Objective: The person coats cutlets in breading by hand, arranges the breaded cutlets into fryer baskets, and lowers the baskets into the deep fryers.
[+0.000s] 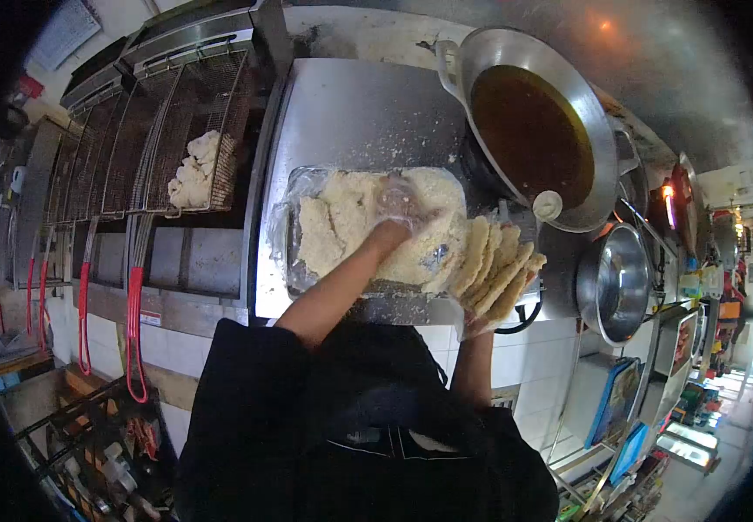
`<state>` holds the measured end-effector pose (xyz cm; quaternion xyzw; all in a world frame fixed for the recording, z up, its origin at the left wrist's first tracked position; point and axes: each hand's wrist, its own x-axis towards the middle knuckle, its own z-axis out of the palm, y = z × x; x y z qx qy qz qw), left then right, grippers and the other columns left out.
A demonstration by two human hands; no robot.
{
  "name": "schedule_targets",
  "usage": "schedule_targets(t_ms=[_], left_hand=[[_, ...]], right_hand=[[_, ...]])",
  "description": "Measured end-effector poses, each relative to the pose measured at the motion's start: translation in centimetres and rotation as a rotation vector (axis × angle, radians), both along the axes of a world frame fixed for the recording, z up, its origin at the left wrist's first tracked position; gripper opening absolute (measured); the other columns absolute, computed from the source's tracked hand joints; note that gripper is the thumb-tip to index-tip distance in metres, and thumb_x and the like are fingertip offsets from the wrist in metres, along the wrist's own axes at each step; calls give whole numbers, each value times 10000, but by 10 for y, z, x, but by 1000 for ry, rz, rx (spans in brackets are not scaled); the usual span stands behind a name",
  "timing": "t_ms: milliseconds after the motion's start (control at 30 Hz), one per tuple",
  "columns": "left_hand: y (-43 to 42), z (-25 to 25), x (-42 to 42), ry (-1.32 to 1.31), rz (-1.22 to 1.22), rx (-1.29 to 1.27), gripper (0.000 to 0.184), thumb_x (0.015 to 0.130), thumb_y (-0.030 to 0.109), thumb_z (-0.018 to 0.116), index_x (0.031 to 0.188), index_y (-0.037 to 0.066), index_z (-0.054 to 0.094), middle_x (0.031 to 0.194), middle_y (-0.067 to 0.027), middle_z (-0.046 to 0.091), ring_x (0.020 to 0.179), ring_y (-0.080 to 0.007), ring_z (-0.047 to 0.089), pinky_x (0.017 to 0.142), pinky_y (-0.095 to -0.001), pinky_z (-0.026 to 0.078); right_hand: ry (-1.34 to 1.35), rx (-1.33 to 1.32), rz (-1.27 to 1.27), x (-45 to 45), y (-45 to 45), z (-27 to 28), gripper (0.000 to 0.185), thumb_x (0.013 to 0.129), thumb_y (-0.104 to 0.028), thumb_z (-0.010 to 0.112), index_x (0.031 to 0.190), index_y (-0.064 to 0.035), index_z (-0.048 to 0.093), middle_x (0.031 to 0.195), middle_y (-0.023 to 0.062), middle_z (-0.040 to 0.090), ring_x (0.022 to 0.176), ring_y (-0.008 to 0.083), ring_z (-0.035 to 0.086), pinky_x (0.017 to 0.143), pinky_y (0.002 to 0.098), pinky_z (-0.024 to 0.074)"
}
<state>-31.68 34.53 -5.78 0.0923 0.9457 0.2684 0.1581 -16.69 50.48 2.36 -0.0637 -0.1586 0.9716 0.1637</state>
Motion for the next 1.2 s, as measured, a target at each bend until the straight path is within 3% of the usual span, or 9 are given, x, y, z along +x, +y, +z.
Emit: schedule_targets(t_ms=[200, 300, 400, 500, 600, 700, 900, 1000, 1200], left_hand=[[-4, -10, -10, 240, 20, -243, 1008, 739, 730, 619, 1364, -38, 430, 1361, -245, 484, 1241, -379, 480, 1079, -464, 349], [-41, 28, 7, 397, 186, 424, 862, 723, 595, 738, 1291, -4, 490, 1208, -191, 553, 1105, -335, 528, 1000, -439, 410], [-85, 89, 24, -602, 351, 1409, 684, 730, 414, 819, 1191, 5, 521, 1105, -135, 556, 1008, -276, 551, 880, -419, 476], [-95, 158, 60, -147, 9, 912, 750, 735, 292, 839, 1302, 15, 435, 1192, -128, 525, 1087, -253, 536, 927, -398, 461], [-92, 173, 85, 175, -97, 862, 852, 743, 259, 824, 1404, 45, 331, 1264, -144, 482, 1153, -246, 511, 975, -394, 438], [-94, 182, 85, 115, -120, 1026, 801, 773, 302, 785, 1406, 49, 362, 1303, -176, 459, 1205, -284, 500, 1020, -391, 416], [-109, 175, 90, 444, -407, 339, 479, 858, 378, 648, 1293, 206, 544, 1328, -239, 442, 1217, -423, 497, 1016, -454, 441], [-108, 191, 92, 131, -300, 430, 433, 883, 410, 605, 1255, 189, 588, 1369, -249, 406, 1269, -443, 445, 1008, -486, 455], [-80, 203, 105, 474, -281, 147, 635, 772, 502, 704, 1223, 78, 564, 1313, -274, 472, 1234, -496, 461, 1029, -519, 432]], right_hand=[[104, -49, 131, -8, -17, 9, 734, 928, -631, 436, 1460, -131, 364, 1509, 125, 359, 1370, 332, 369, 1148, 496, 301], [53, -50, 136, -18, -35, 12, 786, 922, -659, 397, 1484, -114, 320, 1532, 139, 319, 1392, 351, 334, 1162, 504, 271], [123, -103, 194, -27, -48, 20, 794, 916, -639, 414, 1493, -105, 303, 1535, 151, 310, 1397, 363, 323, 1162, 516, 269], [116, -128, 241, -35, -60, 26, 782, 918, -626, 417, 1488, -101, 312, 1525, 153, 328, 1384, 363, 344, 1152, 515, 290], [80, -138, 289, -37, -69, 26, 770, 920, -613, 420, 1483, -97, 321, 1514, 155, 346, 1371, 362, 366, 1142, 514, 311], [56, -141, 319, -41, -74, 31, 758, 922, -600, 423, 1478, -93, 331, 1504, 156, 364, 1358, 362, 388, 1132, 514, 332], [-3, -110, 320, -39, -70, 25, 702, 939, -561, 442, 1462, -100, 359, 1481, 151, 402, 1328, 353, 430, 1113, 511, 364], [2, -121, 325, -37, -71, 22, 699, 941, -557, 445, 1463, -102, 357, 1483, 150, 398, 1331, 350, 425, 1116, 510, 360], [-2, -118, 300, -33, -67, 20, 692, 945, -551, 451, 1465, -106, 354, 1488, 146, 391, 1338, 345, 416, 1122, 508, 352]])
